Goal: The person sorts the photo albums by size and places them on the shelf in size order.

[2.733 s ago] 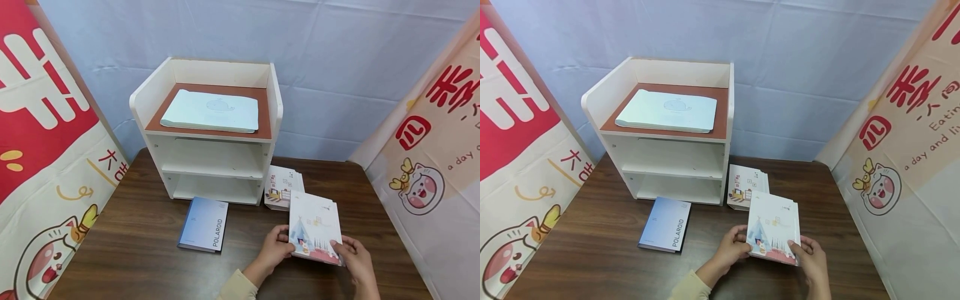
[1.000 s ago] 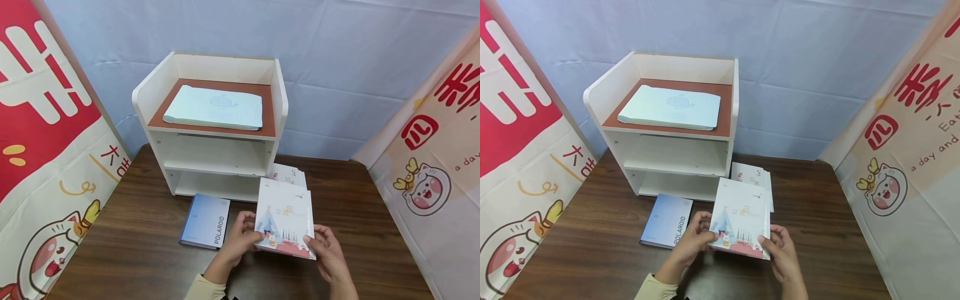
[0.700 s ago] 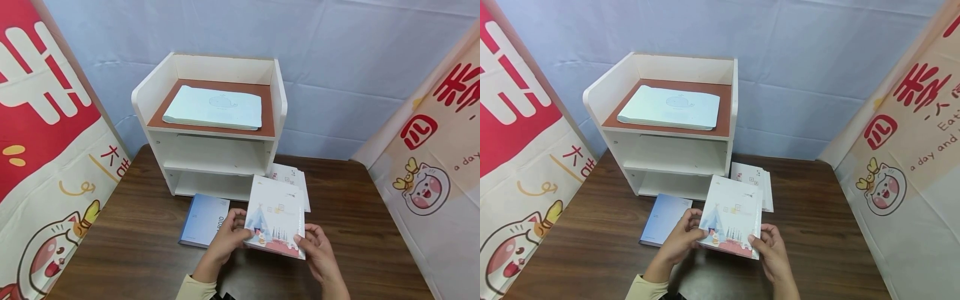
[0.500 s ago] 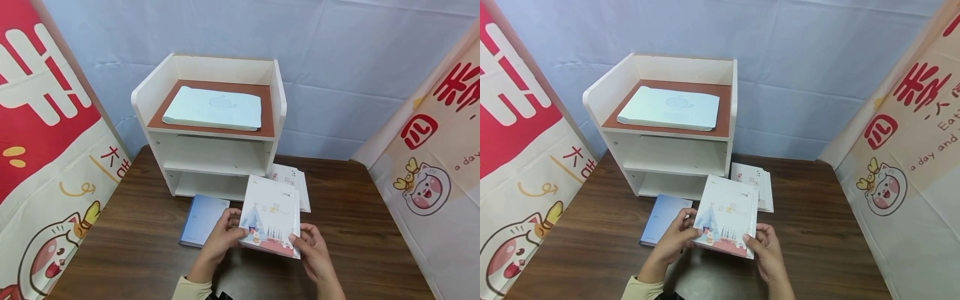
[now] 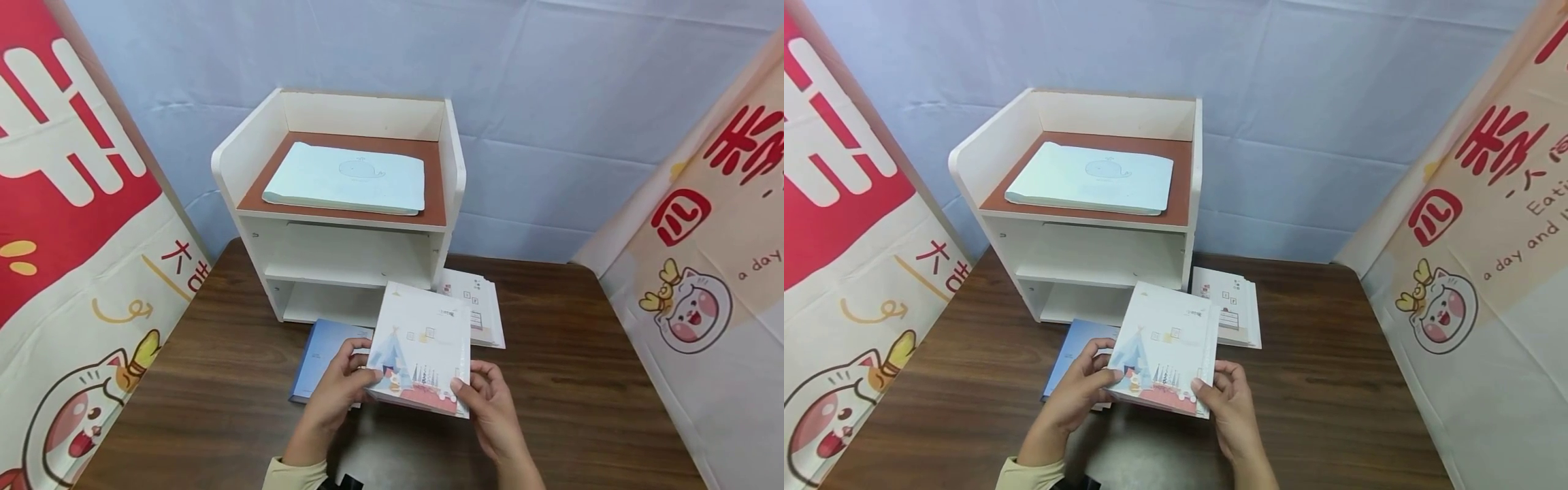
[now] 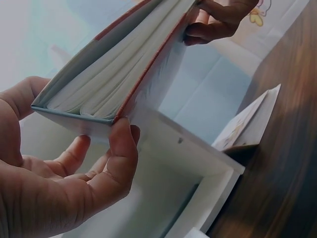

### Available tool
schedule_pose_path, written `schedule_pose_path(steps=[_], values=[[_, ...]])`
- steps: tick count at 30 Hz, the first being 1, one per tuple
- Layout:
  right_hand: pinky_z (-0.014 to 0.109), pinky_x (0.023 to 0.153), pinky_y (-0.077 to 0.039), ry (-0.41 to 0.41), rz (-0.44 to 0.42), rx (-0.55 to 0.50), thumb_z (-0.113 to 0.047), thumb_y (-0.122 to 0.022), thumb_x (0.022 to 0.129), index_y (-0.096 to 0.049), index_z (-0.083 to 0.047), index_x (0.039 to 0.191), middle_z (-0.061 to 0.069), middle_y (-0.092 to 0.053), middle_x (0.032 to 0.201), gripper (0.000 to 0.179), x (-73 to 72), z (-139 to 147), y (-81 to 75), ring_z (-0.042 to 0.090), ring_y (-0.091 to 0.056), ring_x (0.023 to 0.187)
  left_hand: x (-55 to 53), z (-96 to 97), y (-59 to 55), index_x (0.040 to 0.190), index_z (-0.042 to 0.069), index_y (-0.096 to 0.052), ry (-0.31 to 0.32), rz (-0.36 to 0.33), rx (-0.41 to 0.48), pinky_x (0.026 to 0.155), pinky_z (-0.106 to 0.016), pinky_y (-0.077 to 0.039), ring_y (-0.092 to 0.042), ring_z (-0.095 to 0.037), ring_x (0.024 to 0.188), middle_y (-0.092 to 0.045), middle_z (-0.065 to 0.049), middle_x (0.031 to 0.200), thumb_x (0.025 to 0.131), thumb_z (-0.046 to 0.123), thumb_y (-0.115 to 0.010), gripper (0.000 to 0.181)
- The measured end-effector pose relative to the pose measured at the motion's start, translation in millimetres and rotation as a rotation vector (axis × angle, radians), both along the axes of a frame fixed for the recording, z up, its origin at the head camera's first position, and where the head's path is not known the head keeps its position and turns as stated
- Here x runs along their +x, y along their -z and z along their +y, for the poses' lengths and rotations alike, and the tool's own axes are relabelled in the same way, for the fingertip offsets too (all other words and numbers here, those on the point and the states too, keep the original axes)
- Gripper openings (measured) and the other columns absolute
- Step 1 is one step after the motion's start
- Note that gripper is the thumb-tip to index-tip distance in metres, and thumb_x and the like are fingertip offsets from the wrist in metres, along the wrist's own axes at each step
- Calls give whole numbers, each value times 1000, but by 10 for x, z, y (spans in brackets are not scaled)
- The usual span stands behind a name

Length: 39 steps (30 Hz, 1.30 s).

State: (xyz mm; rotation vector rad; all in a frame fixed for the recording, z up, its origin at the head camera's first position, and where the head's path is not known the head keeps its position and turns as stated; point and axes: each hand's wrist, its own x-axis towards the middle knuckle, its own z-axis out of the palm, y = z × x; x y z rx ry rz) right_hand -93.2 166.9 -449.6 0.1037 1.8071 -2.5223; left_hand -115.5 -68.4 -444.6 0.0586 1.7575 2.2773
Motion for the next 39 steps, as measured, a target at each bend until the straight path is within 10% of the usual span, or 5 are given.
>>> schedule_pose_path(steps=[22, 39], values=[[31, 65, -53, -135, 37, -142, 15, -59, 76, -17, 1, 137, 17, -51, 111, 75, 30, -396, -72, 18, -61, 81, 62, -341, -77, 128, -1, -39, -147, -1, 135, 61, -33, -50, -61, -25, 79, -55, -20, 103, 82, -3, -57, 49], [34, 71, -52, -191, 20, -181, 12, -62, 76, -16, -2, 138, 20, -48, 118, 78, -16, -653, -71, 22, -60, 85, 117, -639, -87, 135, 1, -35, -138, 101, 114, 71, -34, -51, -58, -26, 91, -46, -23, 117, 85, -2, -56, 54]])
